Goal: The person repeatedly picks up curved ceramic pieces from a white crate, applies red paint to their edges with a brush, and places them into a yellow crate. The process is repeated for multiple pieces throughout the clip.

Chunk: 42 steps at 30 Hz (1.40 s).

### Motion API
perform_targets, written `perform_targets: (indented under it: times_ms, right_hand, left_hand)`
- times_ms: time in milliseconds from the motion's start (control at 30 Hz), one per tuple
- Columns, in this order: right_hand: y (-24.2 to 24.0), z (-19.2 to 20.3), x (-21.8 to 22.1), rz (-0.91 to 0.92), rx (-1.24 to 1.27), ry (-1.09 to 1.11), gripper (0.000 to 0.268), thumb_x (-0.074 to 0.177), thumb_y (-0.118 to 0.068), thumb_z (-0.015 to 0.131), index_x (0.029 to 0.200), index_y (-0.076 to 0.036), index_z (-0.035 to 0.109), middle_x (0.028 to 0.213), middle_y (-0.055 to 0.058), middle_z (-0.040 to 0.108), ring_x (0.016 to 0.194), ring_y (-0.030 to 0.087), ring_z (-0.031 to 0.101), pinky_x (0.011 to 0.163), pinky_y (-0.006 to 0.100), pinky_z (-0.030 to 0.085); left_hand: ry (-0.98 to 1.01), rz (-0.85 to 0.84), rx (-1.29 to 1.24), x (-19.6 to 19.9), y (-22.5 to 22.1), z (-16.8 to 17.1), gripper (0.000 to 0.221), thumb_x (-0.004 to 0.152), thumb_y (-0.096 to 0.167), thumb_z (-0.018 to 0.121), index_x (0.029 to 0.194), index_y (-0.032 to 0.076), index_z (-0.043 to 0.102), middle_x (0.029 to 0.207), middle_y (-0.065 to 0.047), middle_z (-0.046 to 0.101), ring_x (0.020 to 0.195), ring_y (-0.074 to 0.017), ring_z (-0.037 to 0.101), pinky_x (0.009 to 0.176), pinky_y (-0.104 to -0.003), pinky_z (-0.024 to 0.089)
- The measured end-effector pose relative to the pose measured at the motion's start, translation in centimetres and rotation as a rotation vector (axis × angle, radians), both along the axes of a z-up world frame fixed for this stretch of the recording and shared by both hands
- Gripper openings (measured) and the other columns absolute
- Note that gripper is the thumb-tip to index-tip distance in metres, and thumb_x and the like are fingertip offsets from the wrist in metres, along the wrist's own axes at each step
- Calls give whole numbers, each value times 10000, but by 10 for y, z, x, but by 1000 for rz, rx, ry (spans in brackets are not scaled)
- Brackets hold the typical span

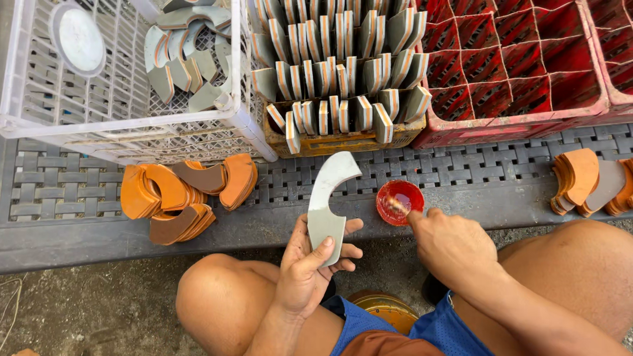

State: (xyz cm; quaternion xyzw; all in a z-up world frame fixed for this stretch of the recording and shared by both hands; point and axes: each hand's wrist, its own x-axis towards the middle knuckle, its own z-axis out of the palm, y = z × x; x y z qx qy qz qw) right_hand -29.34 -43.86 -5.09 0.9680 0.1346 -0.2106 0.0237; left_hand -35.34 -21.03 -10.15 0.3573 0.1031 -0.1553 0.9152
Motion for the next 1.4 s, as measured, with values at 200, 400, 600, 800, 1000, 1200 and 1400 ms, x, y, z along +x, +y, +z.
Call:
perform_targets:
  times_ms: [200,400,600,800,1000,1200,1400]
  right_hand:
    - [-33,35,-7,-219,43,-47,206,960,-337,593,1042,-205,728,834,121,712,741,378,716,680,512,573]
    - [-39,9,-38,-214,348,-357,231,908,-249,645,1107,-150,708,838,113,679,663,369,676,587,490,548]
    - [-42,-24,-49,-191,516,-65,265,892,-222,615,1134,-124,665,845,137,711,741,391,689,625,508,542]
    - [-57,-25,-40,-278,534,207,245,929,-250,613,1132,-148,704,742,173,717,745,380,702,665,481,527]
    - [-116,-31,-25,-157,919,562,273,959,-205,613,1132,-72,777,640,85,663,574,178,601,550,335,511]
    - [-143,-11,-24,-416,1392,269,267,1014,-78,606,1208,37,750,792,39,629,656,89,514,527,259,444]
    - [-69,-25,-12,-208,968,-323,269,895,-68,720,1163,-58,714,875,56,683,666,147,623,600,296,504]
  left_hand:
    - [-10,17,-9,-1,0,2,422,985,96,579,1355,45,384,1300,-314,631,914,-279,744,733,-348,620]
    - [-37,-11,36,0,-6,5,427,987,85,569,1365,46,374,1275,-312,635,891,-274,740,712,-344,617]
    - [-48,-3,53,4,-13,7,423,991,80,561,1363,53,363,1263,-308,636,881,-269,738,701,-341,611]
    - [-31,45,102,8,-22,11,376,975,60,562,1304,56,381,1192,-254,651,797,-206,693,629,-302,567]
    - [8,128,185,12,-29,9,343,939,52,545,1237,88,380,999,-153,638,607,-115,566,468,-228,439]
    - [-76,28,457,6,-46,-2,276,993,74,532,1227,57,385,960,-137,644,543,-81,525,432,-210,410]
    - [-182,-53,406,-3,-64,-2,319,1033,87,512,1304,32,354,1018,-130,629,592,-64,509,506,-201,440]
